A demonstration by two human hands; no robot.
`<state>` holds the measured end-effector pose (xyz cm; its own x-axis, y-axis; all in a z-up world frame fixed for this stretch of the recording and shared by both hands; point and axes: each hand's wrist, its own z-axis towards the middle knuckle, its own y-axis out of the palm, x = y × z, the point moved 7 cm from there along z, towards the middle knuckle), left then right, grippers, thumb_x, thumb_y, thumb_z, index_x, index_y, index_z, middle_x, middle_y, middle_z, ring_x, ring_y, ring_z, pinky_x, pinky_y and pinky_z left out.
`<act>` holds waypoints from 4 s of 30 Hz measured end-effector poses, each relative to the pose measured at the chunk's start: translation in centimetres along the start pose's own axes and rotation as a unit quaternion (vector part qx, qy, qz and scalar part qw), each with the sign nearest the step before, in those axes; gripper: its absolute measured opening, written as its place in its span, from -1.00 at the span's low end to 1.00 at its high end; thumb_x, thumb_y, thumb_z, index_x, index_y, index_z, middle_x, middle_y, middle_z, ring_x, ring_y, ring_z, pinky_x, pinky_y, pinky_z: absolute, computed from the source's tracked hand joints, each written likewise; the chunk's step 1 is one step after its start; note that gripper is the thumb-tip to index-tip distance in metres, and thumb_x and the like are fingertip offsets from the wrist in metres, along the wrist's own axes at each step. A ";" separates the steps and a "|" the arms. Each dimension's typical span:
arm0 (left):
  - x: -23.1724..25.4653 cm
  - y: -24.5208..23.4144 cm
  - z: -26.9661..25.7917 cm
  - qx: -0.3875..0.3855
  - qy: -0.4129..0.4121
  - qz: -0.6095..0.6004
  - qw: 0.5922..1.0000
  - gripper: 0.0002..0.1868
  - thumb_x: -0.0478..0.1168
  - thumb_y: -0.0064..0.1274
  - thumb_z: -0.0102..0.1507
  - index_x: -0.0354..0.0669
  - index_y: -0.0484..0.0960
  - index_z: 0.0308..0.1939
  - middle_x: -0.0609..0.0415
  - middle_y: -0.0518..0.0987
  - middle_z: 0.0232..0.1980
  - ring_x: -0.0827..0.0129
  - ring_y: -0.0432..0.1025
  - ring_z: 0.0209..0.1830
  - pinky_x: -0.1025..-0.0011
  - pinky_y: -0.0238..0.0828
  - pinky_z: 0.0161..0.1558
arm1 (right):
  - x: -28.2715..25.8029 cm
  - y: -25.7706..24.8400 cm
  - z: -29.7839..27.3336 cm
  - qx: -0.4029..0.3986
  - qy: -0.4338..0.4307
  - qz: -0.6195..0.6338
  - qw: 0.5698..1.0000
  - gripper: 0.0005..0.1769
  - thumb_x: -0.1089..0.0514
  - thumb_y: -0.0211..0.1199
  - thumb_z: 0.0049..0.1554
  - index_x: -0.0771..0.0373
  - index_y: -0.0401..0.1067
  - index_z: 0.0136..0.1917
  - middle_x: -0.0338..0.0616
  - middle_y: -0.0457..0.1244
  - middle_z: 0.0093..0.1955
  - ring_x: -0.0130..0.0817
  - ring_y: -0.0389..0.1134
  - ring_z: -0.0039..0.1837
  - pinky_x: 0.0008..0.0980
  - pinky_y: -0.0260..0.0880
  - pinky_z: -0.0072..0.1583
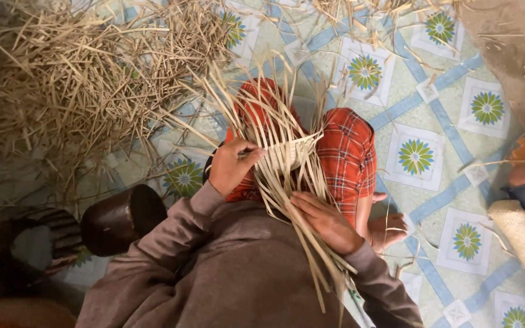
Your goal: Weaving thin strips of dried plant material to create a structured object.
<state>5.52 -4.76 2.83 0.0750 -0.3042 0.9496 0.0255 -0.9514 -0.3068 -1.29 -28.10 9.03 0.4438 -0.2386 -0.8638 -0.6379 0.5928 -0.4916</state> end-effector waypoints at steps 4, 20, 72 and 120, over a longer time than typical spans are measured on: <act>1.0 0.1 0.0 -0.007 0.005 0.004 1.000 -0.68 -0.06 0.16 0.36 -0.22 0.62 0.04 -0.18 0.64 -0.01 -0.19 0.52 0.10 -0.10 0.60 -0.06 | 1.9 -2.0 -4.3 0.061 -0.023 0.004 0.998 -0.62 0.48 -0.08 0.29 0.51 0.41 0.30 0.28 0.29 0.33 0.24 0.28 0.38 0.19 0.33 0.37; 10.8 15.4 -6.1 -0.202 0.505 0.265 0.796 -0.38 0.33 -0.35 0.43 0.28 0.34 0.49 -0.01 0.28 0.53 -0.03 -0.05 0.64 -0.32 -0.39 0.50 | 8.3 -10.9 -24.1 0.477 0.295 -0.234 0.794 -0.79 0.37 0.32 0.27 0.21 0.61 0.16 -0.09 0.42 0.01 -0.08 0.49 0.05 -0.22 0.51 0.03; 24.8 8.6 7.9 -0.235 0.164 -0.658 0.696 -0.94 -0.34 0.10 0.38 -0.24 0.62 -0.08 0.03 0.61 -0.07 0.36 0.50 -0.10 0.41 0.49 0.06 | -2.1 -19.6 -31.0 0.445 0.467 -0.657 0.389 -0.60 0.11 0.51 0.39 0.26 0.66 0.44 0.20 0.29 0.33 0.10 0.19 0.21 -0.07 0.14 0.17; 7.0 -4.2 5.8 -0.211 -0.023 -0.573 0.792 -0.73 0.00 -0.05 0.68 0.36 0.80 0.04 0.55 0.54 -0.31 0.83 0.22 -0.38 0.81 0.10 -0.20 | 12.4 -8.3 -27.9 0.712 -0.172 0.510 0.450 -0.86 0.10 0.21 0.31 0.09 0.47 0.13 -0.29 0.38 0.12 -0.35 0.36 0.24 -0.23 0.29 0.41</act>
<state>11.73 -2.64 10.37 0.2805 0.7622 0.5834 -0.2316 -0.5361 0.8117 -8.01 -57.42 -0.67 0.6046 0.7053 -0.3702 0.3214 0.2093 0.9235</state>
